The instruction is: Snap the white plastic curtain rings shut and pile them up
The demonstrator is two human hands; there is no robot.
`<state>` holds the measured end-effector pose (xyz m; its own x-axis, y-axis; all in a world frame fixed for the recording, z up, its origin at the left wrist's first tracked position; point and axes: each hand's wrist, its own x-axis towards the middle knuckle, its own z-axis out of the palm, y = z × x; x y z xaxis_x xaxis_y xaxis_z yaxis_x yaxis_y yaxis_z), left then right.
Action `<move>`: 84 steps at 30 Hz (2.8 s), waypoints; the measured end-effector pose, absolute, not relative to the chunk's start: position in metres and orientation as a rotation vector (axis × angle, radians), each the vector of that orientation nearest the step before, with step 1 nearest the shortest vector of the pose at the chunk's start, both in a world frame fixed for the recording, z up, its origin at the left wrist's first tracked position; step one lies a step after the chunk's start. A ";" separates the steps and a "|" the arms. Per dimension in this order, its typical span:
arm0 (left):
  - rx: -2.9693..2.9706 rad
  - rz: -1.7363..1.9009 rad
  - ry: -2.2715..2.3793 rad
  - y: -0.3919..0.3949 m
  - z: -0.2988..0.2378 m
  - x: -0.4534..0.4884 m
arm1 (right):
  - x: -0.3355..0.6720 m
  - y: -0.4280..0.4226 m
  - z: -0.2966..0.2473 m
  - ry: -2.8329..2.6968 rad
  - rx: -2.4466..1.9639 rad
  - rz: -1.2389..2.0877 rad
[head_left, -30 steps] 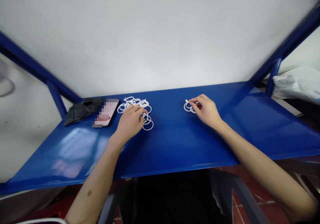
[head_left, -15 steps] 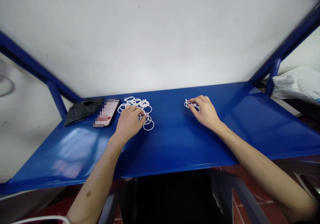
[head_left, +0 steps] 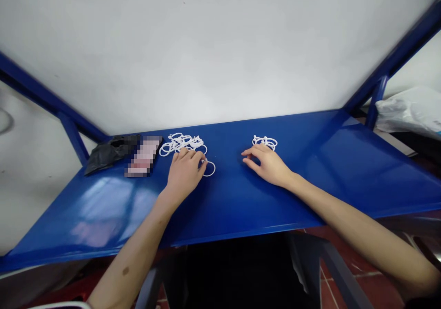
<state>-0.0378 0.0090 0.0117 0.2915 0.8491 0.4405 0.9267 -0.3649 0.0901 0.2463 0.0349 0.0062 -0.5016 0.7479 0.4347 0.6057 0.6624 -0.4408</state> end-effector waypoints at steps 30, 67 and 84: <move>-2.618 -1.643 -1.566 -0.018 0.002 0.013 | 0.224 -0.002 0.005 -2.263 -0.689 0.496; -2.166 -0.763 -1.804 0.009 0.013 -0.041 | 0.290 0.066 0.010 -1.885 -1.356 -0.066; -2.329 -2.112 -2.475 0.026 0.003 0.039 | 0.201 0.033 -0.002 -1.472 -1.120 1.206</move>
